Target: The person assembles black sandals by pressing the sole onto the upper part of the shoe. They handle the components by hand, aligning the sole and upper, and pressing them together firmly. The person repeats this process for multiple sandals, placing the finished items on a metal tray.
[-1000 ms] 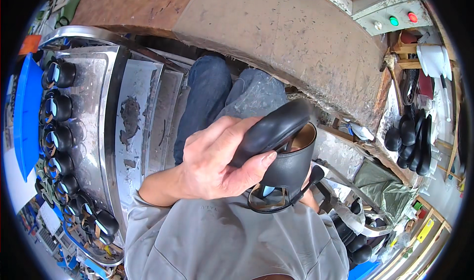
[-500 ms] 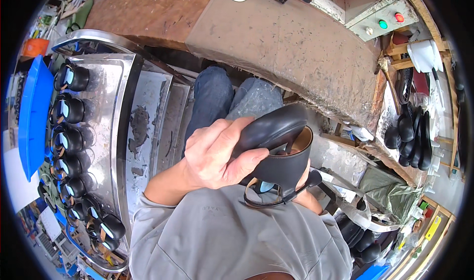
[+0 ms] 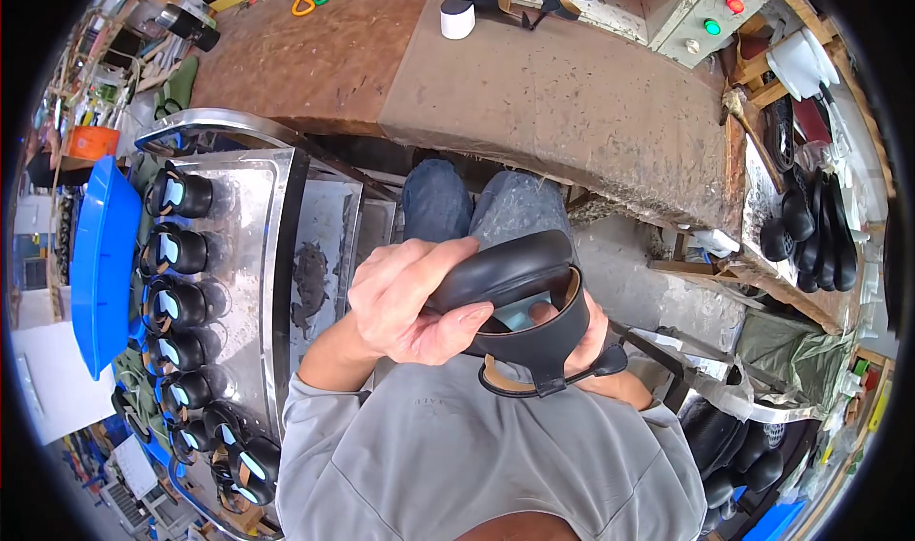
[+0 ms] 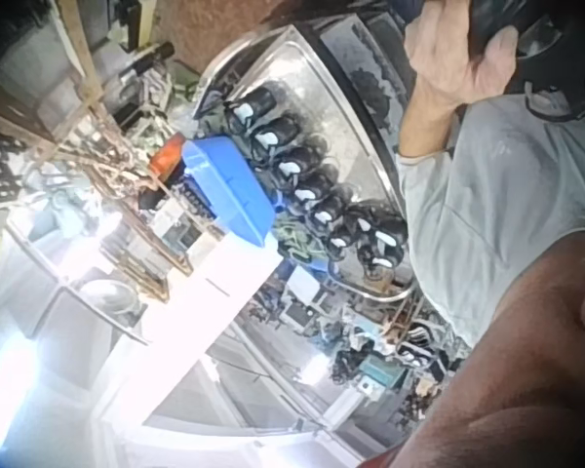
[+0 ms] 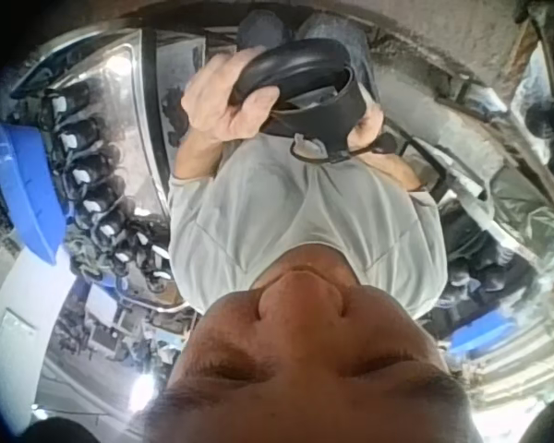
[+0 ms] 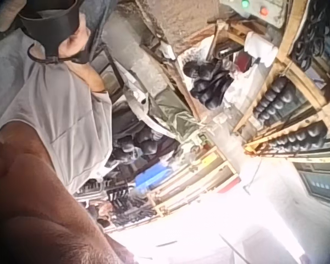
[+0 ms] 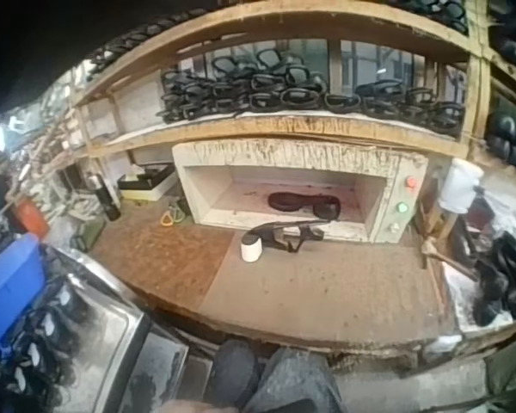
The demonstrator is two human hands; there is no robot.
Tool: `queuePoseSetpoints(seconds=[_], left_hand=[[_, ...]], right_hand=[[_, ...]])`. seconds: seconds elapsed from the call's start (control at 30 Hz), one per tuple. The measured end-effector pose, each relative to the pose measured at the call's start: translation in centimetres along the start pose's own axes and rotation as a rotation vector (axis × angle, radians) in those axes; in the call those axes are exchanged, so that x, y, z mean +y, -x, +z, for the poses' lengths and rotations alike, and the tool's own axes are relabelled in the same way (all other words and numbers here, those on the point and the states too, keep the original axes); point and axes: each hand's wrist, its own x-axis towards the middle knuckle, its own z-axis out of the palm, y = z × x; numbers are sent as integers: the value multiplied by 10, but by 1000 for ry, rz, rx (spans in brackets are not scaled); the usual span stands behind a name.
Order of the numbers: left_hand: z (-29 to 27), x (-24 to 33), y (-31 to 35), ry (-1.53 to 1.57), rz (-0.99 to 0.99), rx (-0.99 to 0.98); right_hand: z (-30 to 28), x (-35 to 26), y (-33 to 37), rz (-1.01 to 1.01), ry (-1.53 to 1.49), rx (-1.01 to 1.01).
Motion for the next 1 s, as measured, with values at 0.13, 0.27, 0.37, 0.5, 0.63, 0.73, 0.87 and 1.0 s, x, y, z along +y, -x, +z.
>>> queuePoseSetpoints(seconds=[0.13,0.27,0.37,0.5,0.63,0.73,0.87,1.0], left_hand=[[-3,-4,-15,100,71,-47],[-11,1,-17,62,37,-68],[-17,-5,-12,-19,-109,80],[0,-23,6,-5,-350,650],[42,-45,88,172,-435,608],[52,-67,111,676,-776,278],[96,-70,60,1373,-1086,272],[100,-76,81,1422,-1092,113]], right_hand=[[0,-6,2,290,-266,-30],[-8,-20,-9,347,-282,-127],[-22,16,0,365,-541,-261],[-61,30,-31,327,-990,-216],[-87,24,-96,294,-752,61],[-87,6,-149,277,-639,-238],[-54,25,-155,399,-393,-793],[-43,43,-113,377,-252,-736]])
